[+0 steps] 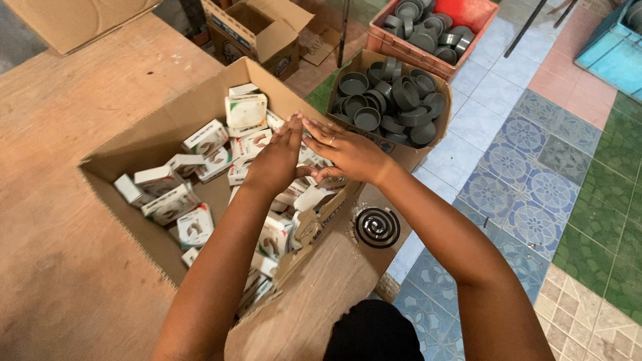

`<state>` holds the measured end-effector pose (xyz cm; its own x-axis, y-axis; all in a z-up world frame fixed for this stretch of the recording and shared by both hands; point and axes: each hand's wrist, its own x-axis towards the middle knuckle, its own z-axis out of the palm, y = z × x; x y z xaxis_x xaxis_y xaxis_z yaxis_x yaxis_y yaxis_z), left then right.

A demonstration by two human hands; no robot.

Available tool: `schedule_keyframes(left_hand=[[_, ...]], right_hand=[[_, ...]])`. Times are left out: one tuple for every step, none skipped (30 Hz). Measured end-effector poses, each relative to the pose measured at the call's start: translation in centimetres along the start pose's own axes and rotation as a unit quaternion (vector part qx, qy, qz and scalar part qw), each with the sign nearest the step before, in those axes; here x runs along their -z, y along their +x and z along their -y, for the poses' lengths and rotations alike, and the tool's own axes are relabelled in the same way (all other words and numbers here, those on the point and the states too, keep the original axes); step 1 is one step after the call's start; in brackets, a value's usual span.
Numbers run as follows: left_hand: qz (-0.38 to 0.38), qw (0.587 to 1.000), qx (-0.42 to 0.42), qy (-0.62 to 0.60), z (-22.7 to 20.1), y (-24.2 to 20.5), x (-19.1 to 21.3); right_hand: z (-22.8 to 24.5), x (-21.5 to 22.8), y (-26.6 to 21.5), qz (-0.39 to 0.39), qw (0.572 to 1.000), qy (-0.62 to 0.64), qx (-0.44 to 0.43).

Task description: The person sits on the floor and wipes small product boxes with a cloth, then places them into a blue crate. The person repeats this process for multiple boxes taken from a larger cardboard box.

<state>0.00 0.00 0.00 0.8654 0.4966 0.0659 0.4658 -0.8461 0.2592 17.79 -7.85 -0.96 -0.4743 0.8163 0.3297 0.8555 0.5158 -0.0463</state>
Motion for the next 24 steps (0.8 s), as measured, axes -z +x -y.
schedule_keyframes(left_hand=[[0.003, 1.0, -0.003, 0.0, 0.0, 0.6, -0.4], [0.005, 1.0, 0.012, 0.006, 0.1, 1.1, -0.8], [0.008, 0.999, 0.029, 0.011, 0.1, 1.5, -1.3], [0.012, 0.999, 0.027, 0.011, 0.1, 1.8, -2.0], [0.016, 0.999, 0.042, 0.02, 0.1, 2.1, -2.7], [0.02, 0.998, 0.057, 0.028, 0.1, 2.3, -3.3], [0.023, 0.998, 0.056, 0.029, -0.1, 2.3, -3.4], [0.024, 0.997, 0.075, 0.012, -0.3, 2.3, -3.6], [0.027, 0.995, 0.094, -0.005, -0.5, 2.2, -3.9], [0.033, 0.995, 0.094, -0.005, -0.3, 2.0, -4.3], [0.046, 0.994, 0.101, 0.0, -0.1, 2.0, -4.7], [0.059, 0.992, 0.108, 0.005, 0.0, 1.8, -5.2], [0.061, 0.992, 0.108, 0.005, 0.2, 1.8, -6.0], [0.071, 0.99, 0.122, 0.021, 0.4, 1.8, -6.8], [0.079, 0.987, 0.137, 0.04, 0.6, 1.8, -7.4], [0.081, 0.986, 0.137, 0.042, 1.1, 1.9, -8.6], [0.087, 0.984, 0.15, 0.045, 1.6, 2.1, -9.5], [0.092, 0.981, 0.164, 0.047, 2.2, 2.3, -10.5], [0.092, 0.981, 0.161, 0.051, 2.0, 2.3, -10.5], [0.099, 0.979, 0.164, 0.073, 1.9, 2.3, -10.5], [0.106, 0.976, 0.164, 0.094, 1.7, 2.5, -10.6], [0.106, 0.977, 0.159, 0.098, 1.7, 2.5, -11.0], [0.104, 0.976, 0.16, 0.104, 1.9, 2.5, -11.4], [0.101, 0.976, 0.161, 0.11, 2.1, 2.5, -11.8]], right_hand=[[-0.7, -0.3, 0.1, -0.001, 1.0, 0.001, -0.004], [-1.3, -0.7, 0.2, 0.039, 0.999, -0.006, -0.015], [-1.8, -1.1, 0.3, 0.079, 0.997, -0.011, -0.026], [-2.2, -1.5, 0.2, 0.079, 0.996, -0.009, -0.029], [-2.6, -1.8, 0.3, 0.111, 0.993, -0.012, -0.027], [-3.0, -2.1, 0.3, 0.144, 0.989, -0.015, -0.025], [-2.7, -2.0, 0.4, 0.143, 0.989, -0.012, -0.027], [-2.5, -1.8, 0.5, 0.182, 0.982, -0.024, -0.033], [-2.1, -1.6, 0.5, 0.221, 0.974, -0.032, -0.04], [-2.6, -2.9, 0.5, 0.221, 0.974, -0.027, -0.042], [-3.1, -4.0, 0.5, 0.245, 0.968, -0.042, -0.047], [-3.5, -5.1, 0.3, 0.268, 0.96, -0.057, -0.053], [-3.3, -5.0, 0.4, 0.269, 0.96, -0.054, -0.054], [-3.0, -4.9, 0.5, 0.289, 0.953, -0.077, -0.052], [-2.8, -4.6, 0.7, 0.306, 0.945, -0.1, -0.05], [-2.7, -4.9, 0.6, 0.305, 0.946, -0.098, -0.051], [-2.7, -5.2, 0.7, 0.311, 0.942, -0.117, -0.05], [-2.8, -5.4, 0.7, 0.317, 0.937, -0.136, -0.049], [-3.0, -6.4, 0.7, 0.313, 0.938, -0.136, -0.053], [-3.4, -7.5, 0.8, 0.312, 0.937, -0.147, -0.051], [-3.8, -8.5, 0.7, 0.312, 0.936, -0.158, -0.051], [-3.8, -8.6, 0.4, 0.309, 0.936, -0.158, -0.057], [-3.8, -8.6, 0.3, 0.314, 0.934, -0.163, -0.054], [-3.8, -8.6, 0.4, 0.32, 0.931, -0.169, -0.051]])
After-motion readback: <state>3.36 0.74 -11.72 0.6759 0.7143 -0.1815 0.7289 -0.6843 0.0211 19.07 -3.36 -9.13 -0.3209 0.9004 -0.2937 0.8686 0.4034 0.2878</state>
